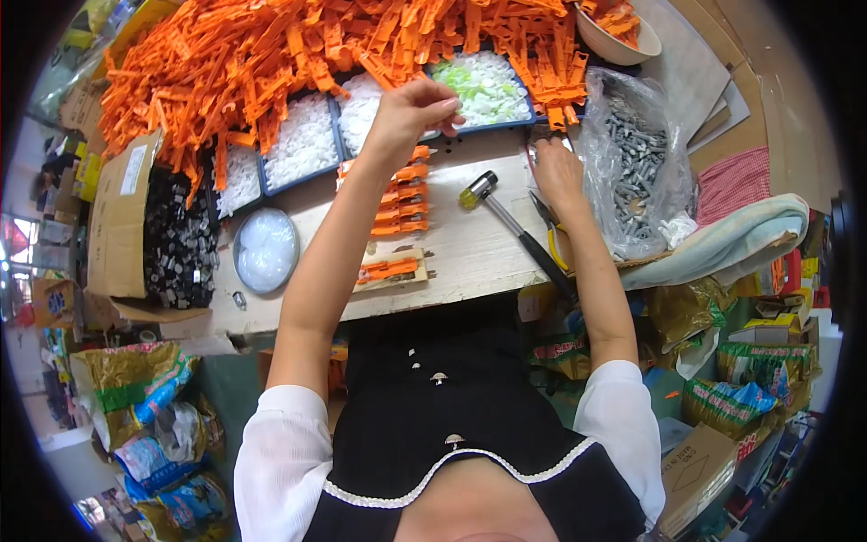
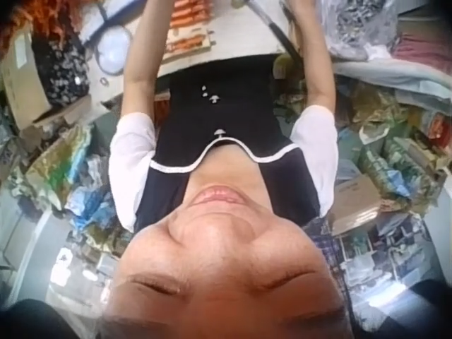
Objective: Assembling small plastic toy components at a workbench.
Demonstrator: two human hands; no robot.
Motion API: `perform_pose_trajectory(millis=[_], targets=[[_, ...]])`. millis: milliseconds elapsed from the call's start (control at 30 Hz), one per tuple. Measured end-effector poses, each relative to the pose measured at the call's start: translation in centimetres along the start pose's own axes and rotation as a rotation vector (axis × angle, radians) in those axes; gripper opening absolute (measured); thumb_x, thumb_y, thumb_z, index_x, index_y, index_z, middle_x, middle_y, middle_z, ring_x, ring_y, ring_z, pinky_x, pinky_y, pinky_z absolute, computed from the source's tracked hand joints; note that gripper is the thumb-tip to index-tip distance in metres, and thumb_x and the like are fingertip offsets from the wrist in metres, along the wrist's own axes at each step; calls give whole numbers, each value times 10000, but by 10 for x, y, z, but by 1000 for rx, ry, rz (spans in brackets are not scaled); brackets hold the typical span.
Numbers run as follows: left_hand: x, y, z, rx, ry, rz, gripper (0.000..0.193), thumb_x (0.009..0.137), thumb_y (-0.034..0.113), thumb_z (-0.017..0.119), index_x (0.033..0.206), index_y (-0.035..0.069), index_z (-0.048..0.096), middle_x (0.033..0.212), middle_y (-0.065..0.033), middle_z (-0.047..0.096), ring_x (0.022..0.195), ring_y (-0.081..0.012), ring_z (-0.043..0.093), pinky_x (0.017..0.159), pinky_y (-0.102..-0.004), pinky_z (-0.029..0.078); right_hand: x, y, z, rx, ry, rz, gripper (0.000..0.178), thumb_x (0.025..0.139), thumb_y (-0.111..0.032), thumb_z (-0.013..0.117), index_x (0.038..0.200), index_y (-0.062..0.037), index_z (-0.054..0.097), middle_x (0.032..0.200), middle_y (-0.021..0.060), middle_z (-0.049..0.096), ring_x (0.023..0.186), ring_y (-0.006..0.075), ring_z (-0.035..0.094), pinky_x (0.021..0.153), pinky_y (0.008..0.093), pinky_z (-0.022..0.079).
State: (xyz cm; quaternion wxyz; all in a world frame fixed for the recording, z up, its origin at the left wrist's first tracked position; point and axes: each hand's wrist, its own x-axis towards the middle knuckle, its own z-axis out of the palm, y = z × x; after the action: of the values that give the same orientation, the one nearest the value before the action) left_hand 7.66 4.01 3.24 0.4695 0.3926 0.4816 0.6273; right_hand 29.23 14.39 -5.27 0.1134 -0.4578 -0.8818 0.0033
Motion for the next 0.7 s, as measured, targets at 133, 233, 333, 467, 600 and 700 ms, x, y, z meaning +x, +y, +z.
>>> perform_pose_trajectory(millis=[133,233,333,467,600,700], targets=[[-70,-9,-20,-302,45,-76,97,838,36,573,926,0,557,844,-108,617,696,-158,607,611,-289,511,-7,4,-7,32,49,-16,118,766,-50,463,826,-18,560,865,202,565,792,375,586,668,460,478],[-111,-24,-33,-457,62,-72,156,839,54,581,987,13,559,836,-89,615,683,-146,602,615,-282,510,-6,22,0,8,2,34,144,751,-72,500,859,-5,569,876,225,562,802,386,573,682,471,463],[-142,-30,-38,-563,91,-86,230,846,67,573,1069,12,558,824,-81,607,670,-138,589,611,-285,505,-9,24,-12,-46,-99,-37,175,749,-71,493,888,-2,574,875,226,573,804,391,583,684,466,472],[-165,-36,-43,-649,121,-75,189,841,56,575,1026,14,570,817,-84,600,651,-136,576,608,-291,500,-5,15,-10,-74,-172,-10,153,694,-52,543,828,7,587,830,219,604,802,381,594,690,468,469],[-182,-38,-48,-702,108,-63,133,837,54,582,965,24,566,813,-85,595,652,-136,578,593,-277,496,-4,15,-10,-58,-131,-7,151,680,-39,539,818,-17,596,813,197,609,790,376,590,684,466,460],[-195,-38,-49,-686,135,-68,113,841,61,580,949,36,560,809,-79,591,654,-141,583,577,-258,493,-8,28,-2,-6,8,-110,165,687,-32,525,834,-46,599,820,165,604,804,358,576,680,470,443]])
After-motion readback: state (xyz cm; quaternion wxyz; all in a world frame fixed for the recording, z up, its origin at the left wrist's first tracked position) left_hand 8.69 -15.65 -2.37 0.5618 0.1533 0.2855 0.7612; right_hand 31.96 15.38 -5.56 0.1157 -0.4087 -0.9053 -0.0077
